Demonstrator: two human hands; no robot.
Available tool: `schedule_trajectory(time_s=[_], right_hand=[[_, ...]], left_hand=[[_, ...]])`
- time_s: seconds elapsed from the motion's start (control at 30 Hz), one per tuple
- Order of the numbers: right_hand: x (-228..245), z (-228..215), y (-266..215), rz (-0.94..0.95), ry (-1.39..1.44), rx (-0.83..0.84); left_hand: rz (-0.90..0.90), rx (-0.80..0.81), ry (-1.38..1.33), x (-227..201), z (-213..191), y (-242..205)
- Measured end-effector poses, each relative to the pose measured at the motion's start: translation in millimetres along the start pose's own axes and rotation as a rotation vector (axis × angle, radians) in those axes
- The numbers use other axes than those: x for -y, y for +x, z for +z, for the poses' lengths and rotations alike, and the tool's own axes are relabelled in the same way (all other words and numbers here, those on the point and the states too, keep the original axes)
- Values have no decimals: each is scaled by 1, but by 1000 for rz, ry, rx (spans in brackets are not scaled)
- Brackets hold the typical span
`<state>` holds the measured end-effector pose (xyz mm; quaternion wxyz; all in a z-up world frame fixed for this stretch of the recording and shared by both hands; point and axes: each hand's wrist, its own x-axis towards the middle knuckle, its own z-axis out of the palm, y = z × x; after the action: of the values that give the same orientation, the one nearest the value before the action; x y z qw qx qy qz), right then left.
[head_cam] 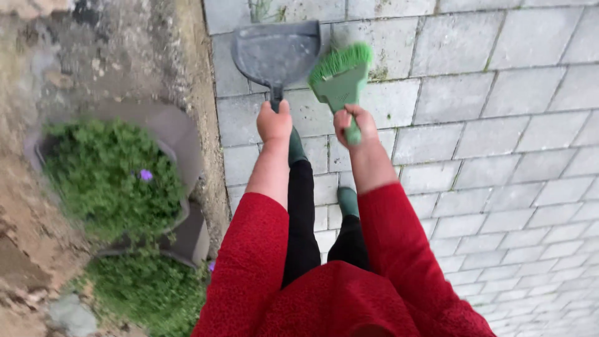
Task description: The person sweeps debris from a stone pavement into a dustpan and then uses a small knife to scrape moss from the joints between the paving stones.
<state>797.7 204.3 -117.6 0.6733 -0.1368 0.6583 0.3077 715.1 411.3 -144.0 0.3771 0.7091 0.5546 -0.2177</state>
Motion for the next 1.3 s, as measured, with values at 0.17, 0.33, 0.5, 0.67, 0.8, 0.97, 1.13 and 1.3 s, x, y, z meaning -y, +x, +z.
schedule_trajectory(time_s=[0.17,0.33,0.5,0.67,0.8,0.97,1.13,1.3], right_hand=[[20,-50,1,-249,-220,-101],[92,-78,99,-473,-549,-353],[71,-34,51,-171,-632,-106],[67,-20,-17,-409,-626,-17],[167,-42,50,-658,-847,-144],[232,13,118,-476,-799,-331],[170,70,-11,-481,-1190,50],[165,56,-13,-472,-770,-74]], left_hand=[[17,14,82,-21,-13,19],[16,12,109,-21,-2,35],[11,-48,91,-11,9,28],[-41,-47,84,-38,22,34],[-31,-55,91,-56,40,44],[12,-106,59,-79,52,40],[38,-139,15,-80,47,28],[15,-160,19,-82,15,19]])
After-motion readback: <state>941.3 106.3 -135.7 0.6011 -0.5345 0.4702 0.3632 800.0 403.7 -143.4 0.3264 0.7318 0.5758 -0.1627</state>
